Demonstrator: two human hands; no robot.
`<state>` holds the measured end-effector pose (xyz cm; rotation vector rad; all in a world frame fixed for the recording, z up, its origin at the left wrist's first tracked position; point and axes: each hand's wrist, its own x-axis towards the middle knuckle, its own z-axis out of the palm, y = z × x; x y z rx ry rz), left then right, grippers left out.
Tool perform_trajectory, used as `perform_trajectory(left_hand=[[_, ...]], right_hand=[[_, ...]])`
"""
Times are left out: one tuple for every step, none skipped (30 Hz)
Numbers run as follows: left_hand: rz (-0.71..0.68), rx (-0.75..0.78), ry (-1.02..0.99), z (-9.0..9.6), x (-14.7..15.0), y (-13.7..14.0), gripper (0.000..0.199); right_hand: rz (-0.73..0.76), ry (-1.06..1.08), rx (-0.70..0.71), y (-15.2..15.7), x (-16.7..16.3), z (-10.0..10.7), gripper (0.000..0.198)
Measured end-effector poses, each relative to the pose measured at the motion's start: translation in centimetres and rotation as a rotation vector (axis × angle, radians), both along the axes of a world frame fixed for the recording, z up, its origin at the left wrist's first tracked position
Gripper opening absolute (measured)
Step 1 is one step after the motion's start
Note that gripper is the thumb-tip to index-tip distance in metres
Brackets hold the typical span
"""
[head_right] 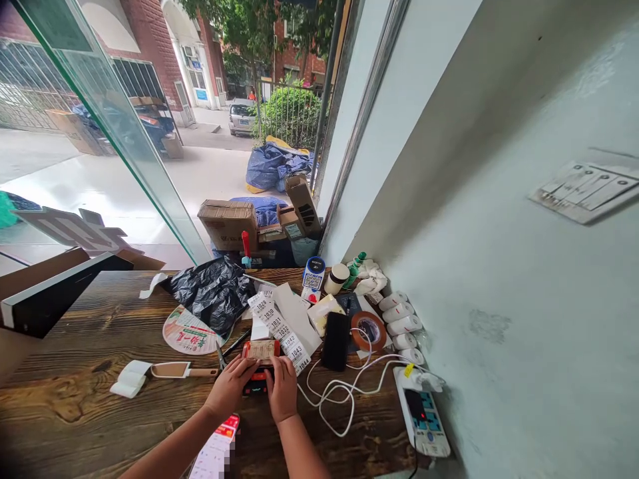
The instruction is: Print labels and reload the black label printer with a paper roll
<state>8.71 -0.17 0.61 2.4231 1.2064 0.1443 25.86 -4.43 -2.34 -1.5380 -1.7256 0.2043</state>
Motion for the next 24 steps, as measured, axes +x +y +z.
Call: perform_trajectory(left_hand=[[-0.001, -0.013, 0.002, 0.0, 0.0, 0.0, 0.06], [-0.003, -0.026, 0.002, 0.0, 0.0, 0.1, 0.06], [-0.006, -0.039, -0.001, 0.0, 0.0, 0.2, 0.06], [-0.008, -0.051, -0.006, 0.1, 0.1, 0.3, 0.059], [-0.008, -0.061, -0.014, 0.3, 0.1, 0.3, 0.059], [-0.002, -0.068, -0.024, 0.4, 0.2, 0.4, 0.058], [0.01, -0.073, -0.036, 0.6, 0.4, 0.5, 0.058], [0.029, -0.078, -0.05, 0.8, 0.5, 0.5, 0.059], [0.053, -0.081, -0.066, 0.9, 0.6, 0.5, 0.062], [0.085, -0.084, -0.087, 1.0, 0.6, 0.3, 0.064], [0.125, -0.087, -0.113, 1.1, 0.6, 0.1, 0.066], [0.172, -0.09, -0.145, 1.1, 0.5, -0.2, 0.065], [0.224, -0.095, -0.181, 1.0, 0.2, -0.6, 0.064], [0.28, -0.102, -0.221, 0.9, -0.2, -1.1, 0.061], [0.336, -0.112, -0.261, 0.7, -0.6, -1.7, 0.06], [0.39, -0.126, -0.3, 0.6, -1.1, -2.2, 0.058], [0.439, -0.143, -0.339, 0.5, -1.6, -2.8, 0.056], [0.484, -0.163, -0.376, 0.4, -2.0, -3.3, 0.053], [0.524, -0.184, -0.413, 0.4, -2.5, -3.6, 0.05], [0.559, -0.207, -0.449, 0.6, -2.8, -3.8, 0.046], [0.59, -0.232, -0.485, 0.8, -3.0, -3.9, 0.043], [0.613, -0.263, -0.522, 1.1, -3.0, -3.7, 0.041], [0.63, -0.303, -0.56, 1.6, -2.8, -3.4, 0.039], [0.639, -0.355, -0.598, 2.1, -2.4, -3.0, 0.038]], right_hand=[[-0.001, 0.003, -0.001, -0.1, 0.0, -0.1, 0.028], [-0.001, 0.006, -0.003, -0.2, 0.0, -0.1, 0.029], [0.001, 0.008, -0.006, -0.3, 0.0, -0.1, 0.028], [0.008, 0.009, -0.008, -0.4, 0.1, 0.0, 0.027], [0.02, 0.011, -0.01, -0.3, 0.2, 0.1, 0.026], [0.031, 0.014, -0.013, -0.2, 0.4, 0.2, 0.025], [0.032, 0.021, -0.017, 0.2, 0.7, 0.3, 0.022], [0.014, 0.031, -0.023, 0.6, 1.3, 0.4, 0.021], [-0.027, 0.044, -0.031, 1.3, 1.9, 0.5, 0.022], [-0.086, 0.059, -0.042, 2.0, 2.7, 0.4, 0.023], [-0.155, 0.076, -0.059, 2.7, 3.6, 0.3, 0.026], [-0.218, 0.091, -0.082, 3.4, 4.5, 0.2, 0.03], [-0.25, 0.105, -0.121, 4.0, 5.3, 0.0, 0.031], [-0.254, 0.118, -0.169, 4.5, 6.0, -0.2, 0.03], [-0.237, 0.133, -0.222, 4.8, 6.5, -0.3, 0.028], [-0.203, 0.152, -0.277, 4.9, 6.9, -0.3, 0.028], [-0.164, 0.175, -0.327, 4.9, 7.2, -0.2, 0.028], [-0.125, 0.203, -0.367, 4.9, 7.3, 0.1, 0.029], [-0.091, 0.237, -0.397, 4.8, 7.3, 0.6, 0.03], [-0.063, 0.277, -0.417, 4.8, 7.3, 1.2, 0.031], [-0.04, 0.325, -0.429, 4.7, 7.3, 1.9, 0.031], [-0.02, 0.38, -0.436, 4.7, 7.2, 2.7, 0.032], [-0.002, 0.444, -0.439, 4.7, 7.0, 3.6, 0.032], [0.016, 0.512, -0.44, 4.6, 6.9, 4.5, 0.033]])
